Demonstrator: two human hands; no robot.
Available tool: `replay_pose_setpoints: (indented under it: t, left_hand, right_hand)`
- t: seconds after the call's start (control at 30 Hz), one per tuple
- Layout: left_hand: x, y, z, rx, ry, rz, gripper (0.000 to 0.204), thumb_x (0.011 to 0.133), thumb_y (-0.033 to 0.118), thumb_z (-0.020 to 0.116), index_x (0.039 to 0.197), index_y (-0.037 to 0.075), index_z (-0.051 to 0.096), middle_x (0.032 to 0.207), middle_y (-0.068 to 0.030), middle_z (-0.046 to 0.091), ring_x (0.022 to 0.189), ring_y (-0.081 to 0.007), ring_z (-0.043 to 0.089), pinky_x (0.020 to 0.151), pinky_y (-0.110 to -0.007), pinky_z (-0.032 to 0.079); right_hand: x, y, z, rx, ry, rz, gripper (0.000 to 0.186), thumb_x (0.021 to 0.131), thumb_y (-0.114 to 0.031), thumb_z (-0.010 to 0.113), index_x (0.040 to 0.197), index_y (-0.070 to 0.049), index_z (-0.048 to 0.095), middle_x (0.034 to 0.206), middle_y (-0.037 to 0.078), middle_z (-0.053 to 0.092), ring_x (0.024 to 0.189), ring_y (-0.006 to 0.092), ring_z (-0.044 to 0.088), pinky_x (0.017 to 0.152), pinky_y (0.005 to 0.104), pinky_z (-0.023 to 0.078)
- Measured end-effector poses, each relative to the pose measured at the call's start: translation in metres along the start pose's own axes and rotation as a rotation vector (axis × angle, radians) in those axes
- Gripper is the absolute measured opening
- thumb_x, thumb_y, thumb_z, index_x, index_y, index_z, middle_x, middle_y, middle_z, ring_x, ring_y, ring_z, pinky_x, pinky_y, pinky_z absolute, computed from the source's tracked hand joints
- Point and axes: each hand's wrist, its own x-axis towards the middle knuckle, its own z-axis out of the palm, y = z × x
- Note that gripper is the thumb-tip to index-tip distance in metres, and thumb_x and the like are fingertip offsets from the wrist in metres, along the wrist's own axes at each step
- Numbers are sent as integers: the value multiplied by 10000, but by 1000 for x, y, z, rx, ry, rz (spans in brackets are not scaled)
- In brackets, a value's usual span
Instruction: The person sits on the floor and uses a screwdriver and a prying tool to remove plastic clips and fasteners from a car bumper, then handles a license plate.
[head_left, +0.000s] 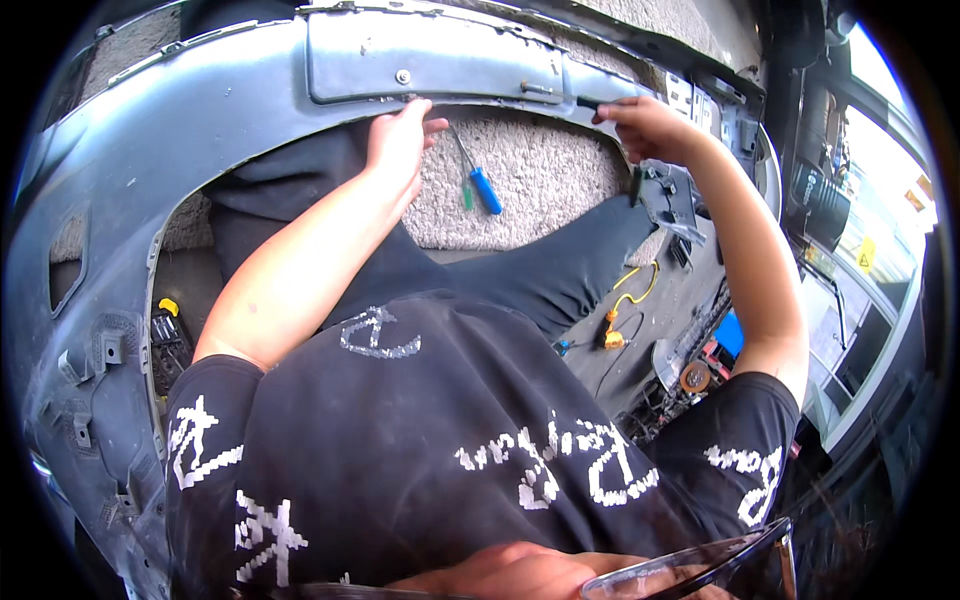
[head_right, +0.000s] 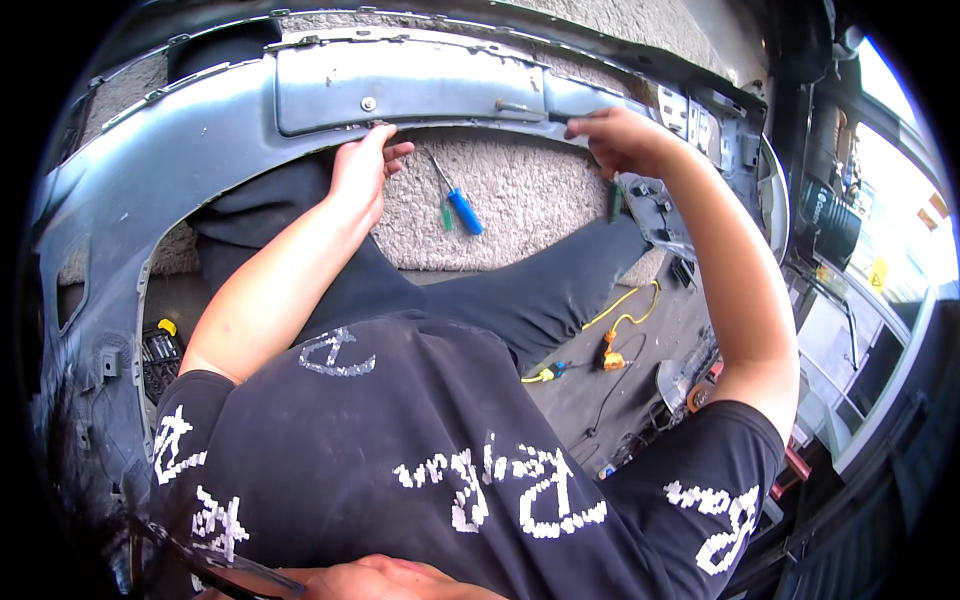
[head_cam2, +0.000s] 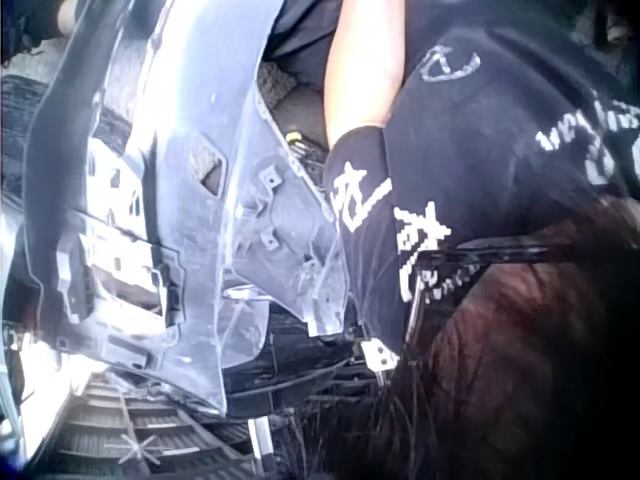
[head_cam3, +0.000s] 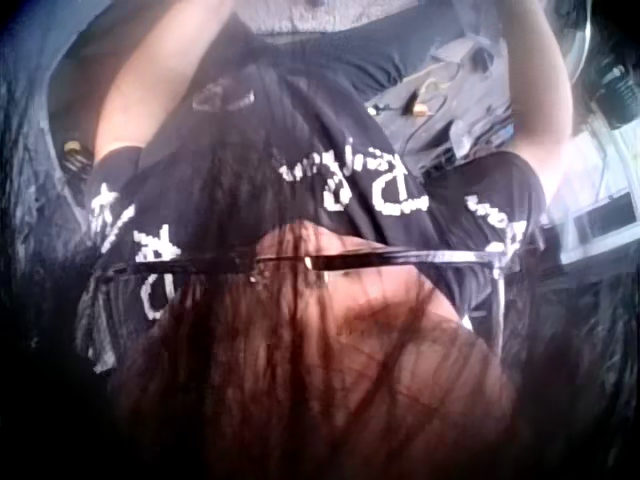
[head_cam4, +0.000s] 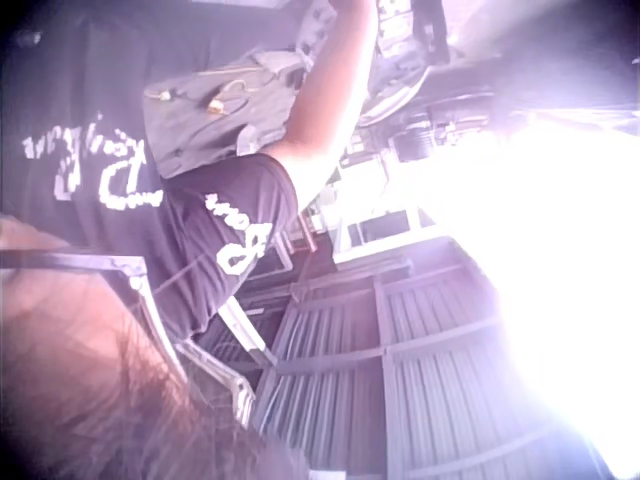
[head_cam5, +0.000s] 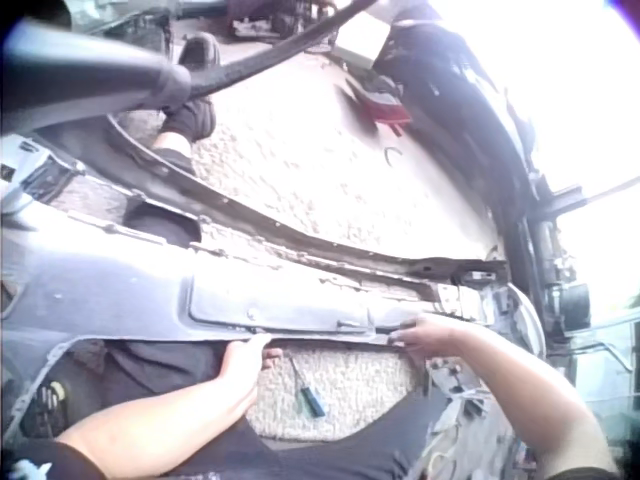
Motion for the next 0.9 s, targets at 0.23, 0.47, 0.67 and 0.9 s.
replay_pose_setpoints:
  t: [0.23, 0.47, 0.67, 0.9]
  left_hand:
    - [5, 0, -6, 18, 27, -34, 265, 1045, 198, 661, 1234, 12, 660, 1164, -63, 712, 929, -178, 768, 706, -276, 521]
    - [3, 1, -5, 31, 22, -24, 280, 1055, 204, 648, 1246, 0, 661, 1173, -69, 714, 931, -173, 766, 722, -273, 520]
    - [8, -1, -4, 17, 24, -12, 269, 1055, 202, 644, 1239, 6, 659, 1171, -71, 714, 932, -177, 767, 726, -276, 523]
    - [2, 0, -4, 6, 12, 4, 250, 1055, 196, 644, 1222, 12, 661, 1166, -68, 716, 933, -175, 766, 712, -271, 519]
  right_hand:
    - [0, 12, 11, -1419, 579, -577, 334, 992, -254, 728, 1261, -60, 691, 921, 148, 765, 883, 317, 765, 778, 462, 601]
    - [24, 33, -4, -914, 419, -537, 386, 1038, -382, 722, 1251, -61, 692, 696, 30, 610, 654, 190, 669, 641, 351, 532]
    - [11, -14, 6, -1297, 460, -552, 234, 1019, -267, 731, 1147, -72, 756, 744, 51, 675, 728, 226, 709, 718, 393, 583]
    - [6, -27, 5, -1767, 603, -883, 411, 940, -285, 792, 1291, -93, 700, 932, 103, 758, 916, 333, 755, 823, 467, 596]
